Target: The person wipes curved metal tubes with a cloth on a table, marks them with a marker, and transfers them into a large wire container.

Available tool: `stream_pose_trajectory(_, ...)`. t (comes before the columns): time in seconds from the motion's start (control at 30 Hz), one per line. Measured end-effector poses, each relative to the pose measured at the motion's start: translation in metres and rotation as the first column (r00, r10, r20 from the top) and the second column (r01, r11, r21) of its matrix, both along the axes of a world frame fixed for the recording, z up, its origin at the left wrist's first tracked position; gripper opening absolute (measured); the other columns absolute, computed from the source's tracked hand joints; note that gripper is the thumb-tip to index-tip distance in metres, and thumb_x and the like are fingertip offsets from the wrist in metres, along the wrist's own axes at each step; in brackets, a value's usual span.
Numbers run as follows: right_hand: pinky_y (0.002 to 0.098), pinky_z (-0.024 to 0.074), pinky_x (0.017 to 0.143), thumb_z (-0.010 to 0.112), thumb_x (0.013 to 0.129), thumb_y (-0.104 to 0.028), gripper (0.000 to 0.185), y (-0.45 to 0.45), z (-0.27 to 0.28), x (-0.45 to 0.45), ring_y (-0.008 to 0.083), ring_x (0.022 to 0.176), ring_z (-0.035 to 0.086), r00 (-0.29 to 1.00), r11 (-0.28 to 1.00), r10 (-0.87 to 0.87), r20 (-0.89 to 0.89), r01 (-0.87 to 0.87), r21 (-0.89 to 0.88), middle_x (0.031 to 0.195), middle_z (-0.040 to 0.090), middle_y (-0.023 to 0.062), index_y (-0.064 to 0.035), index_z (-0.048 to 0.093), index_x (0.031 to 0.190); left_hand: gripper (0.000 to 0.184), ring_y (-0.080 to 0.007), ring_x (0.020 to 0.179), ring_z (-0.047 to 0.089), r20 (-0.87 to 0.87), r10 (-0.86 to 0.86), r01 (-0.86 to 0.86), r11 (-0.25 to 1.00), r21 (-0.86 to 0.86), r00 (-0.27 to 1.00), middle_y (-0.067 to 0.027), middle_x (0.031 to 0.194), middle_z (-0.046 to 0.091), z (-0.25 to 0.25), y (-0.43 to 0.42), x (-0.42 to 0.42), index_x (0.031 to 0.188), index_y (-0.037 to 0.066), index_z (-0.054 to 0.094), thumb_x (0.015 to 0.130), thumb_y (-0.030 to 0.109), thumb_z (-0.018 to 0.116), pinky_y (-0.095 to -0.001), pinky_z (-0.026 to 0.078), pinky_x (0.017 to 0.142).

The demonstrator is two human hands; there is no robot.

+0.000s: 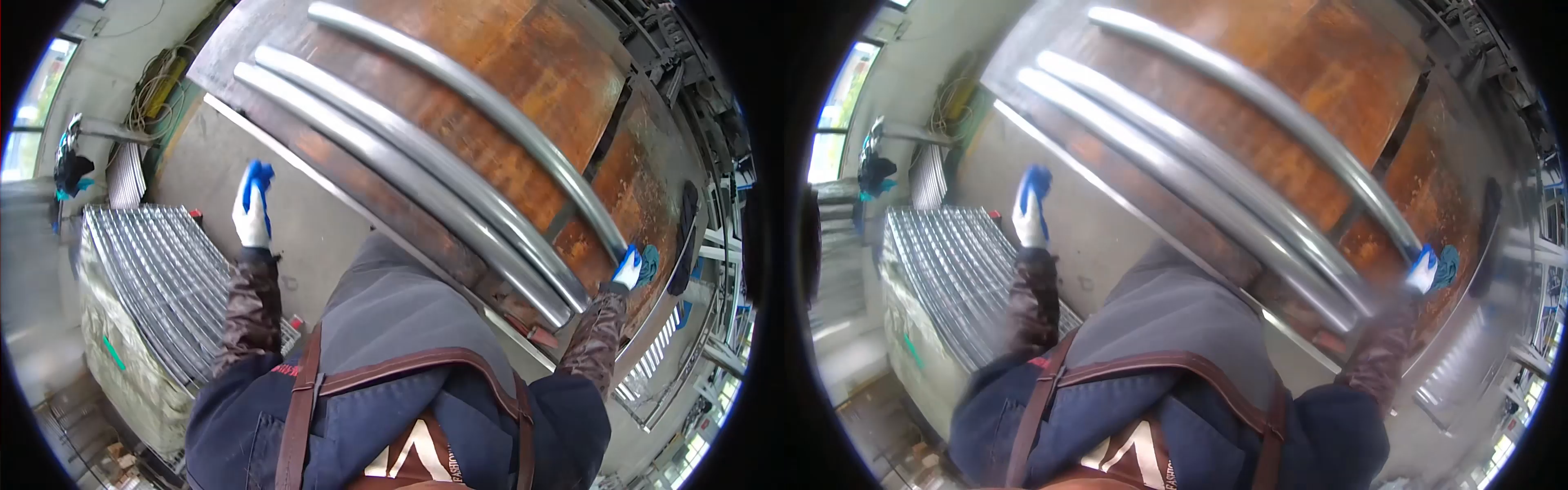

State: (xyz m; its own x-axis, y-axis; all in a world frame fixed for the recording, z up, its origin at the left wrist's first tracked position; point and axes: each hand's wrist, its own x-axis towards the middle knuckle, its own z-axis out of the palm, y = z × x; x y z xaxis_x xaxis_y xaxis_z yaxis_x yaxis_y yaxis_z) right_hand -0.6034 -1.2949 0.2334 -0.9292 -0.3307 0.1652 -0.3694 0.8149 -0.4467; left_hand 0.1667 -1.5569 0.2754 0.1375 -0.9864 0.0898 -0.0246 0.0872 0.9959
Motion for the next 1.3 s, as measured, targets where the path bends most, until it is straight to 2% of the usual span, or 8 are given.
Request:
stream_pose_trajectory(0.17,0.0300,0.0430,0.102,0.054,0.100,-0.024,0.049,0.036,0.004,0.073,0.0239,0.119,0.055,0.988,0.986,-0.056,0.144,0.077,-0.145,0.141,0.051,0.0115,-0.0053,0.045,0.145,0.039,-0.0182,0.111,0.062,0.283,-0.182,0.256,0.934,-0.250,0.942,-0.0116,0.127,0.064,0.028,-0.229,-0.014,0.133,-0.003,0.056,0.098,0.015,0.056,-0.0252,0.044,0.100)
stream_pose_trajectory(0.33,0.0305,0.0418,0.103,0.053,0.101,-0.025,0.049,0.059,0.025,0.156,0.0245,0.122,0.053,0.978,0.948,-0.042,0.203,0.103,-0.300,0.144,0.049,0.0111,-0.0057,0.044,0.146,0.044,-0.0208,0.118,0.058,0.700,-0.160,0.287,0.956,-0.067,0.696,-0.0074,0.128,0.064,0.031,-0.362,-0.077,0.135,0.012,0.059,0.094,0.027,0.061,-0.0284,0.045,0.097)
stream_pose_trajectory(0.5,0.0330,0.0423,0.103,0.058,0.098,-0.031,0.058,0.095,0.040,0.142,0.0269,0.123,0.053,0.968,0.933,-0.190,0.166,0.230,-0.275,0.144,0.049,0.0147,-0.0064,0.041,0.147,0.041,-0.0247,0.126,0.052,0.959,-0.229,0.551,0.829,0.101,0.169,-0.0038,0.131,0.061,0.022,-0.382,-0.123,0.131,0.021,0.062,0.096,0.041,0.049,-0.0404,0.034,0.108)
stream_pose_trajectory(0.63,0.0370,0.0434,0.103,0.069,0.088,-0.047,0.078,0.103,0.034,0.069,0.0333,0.121,0.054,0.949,0.945,-0.312,0.039,0.314,-0.090,0.141,0.050,0.0220,-0.0082,0.039,0.149,0.047,-0.0246,0.132,0.048,0.913,-0.269,0.323,0.873,0.366,-0.305,0.0001,0.137,0.058,0.019,-0.382,-0.120,0.127,0.023,0.064,0.098,0.049,0.038,-0.0518,0.019,0.115)
stream_pose_trajectory(0.83,0.0422,0.0439,0.102,0.069,0.080,-0.062,0.093,0.078,0.015,-0.047,0.0407,0.121,0.054,0.975,0.965,-0.219,-0.033,0.212,-0.154,0.138,0.051,0.0264,-0.0157,0.034,0.152,0.043,-0.0255,0.137,0.042,0.987,-0.136,0.368,0.916,0.159,-0.087,0.0007,0.140,0.056,0.000,-0.346,-0.087,0.131,0.022,0.061,0.099,0.043,0.041,-0.0471,0.025,0.114)
stream_pose_trajectory(0.9,0.0439,0.0439,0.102,0.064,0.079,-0.069,0.092,0.078,-0.010,-0.099,0.0415,0.121,0.054,0.902,0.893,-0.417,-0.110,0.429,0.137,0.136,0.053,0.0253,-0.0234,0.034,0.152,0.044,-0.0285,0.138,0.041,0.994,-0.107,0.389,0.917,0.091,0.020,0.0010,0.140,0.056,0.000,-0.328,-0.101,0.131,0.022,0.061,0.100,0.044,0.040,-0.0512,0.023,0.114)
stream_pose_trajectory(1.1,0.0432,0.0472,0.097,0.061,0.084,-0.052,0.062,0.062,-0.016,-0.109,0.0380,0.112,0.059,0.958,0.922,-0.275,-0.083,0.287,0.260,0.130,0.058,0.0228,-0.0216,0.055,0.138,0.049,-0.0374,0.142,0.031,0.990,-0.086,0.615,0.788,0.000,0.110,-0.0060,0.151,0.044,-0.009,-0.252,-0.127,0.146,0.022,0.046,0.099,0.035,0.043,-0.0539,0.021,0.115)
stream_pose_trajectory(1.3,0.0351,0.0487,0.092,0.061,0.082,-0.021,0.046,0.101,0.099,0.000,0.0292,0.100,0.064,0.895,0.689,0.060,0.442,0.284,-0.667,0.113,0.067,0.0163,-0.0064,0.062,0.126,0.059,-0.0407,0.143,0.028,0.994,0.003,0.614,0.786,-0.070,0.110,-0.0111,0.156,0.035,-0.023,-0.230,-0.130,0.153,0.021,0.035,0.095,0.032,0.046,-0.0550,0.018,0.115)
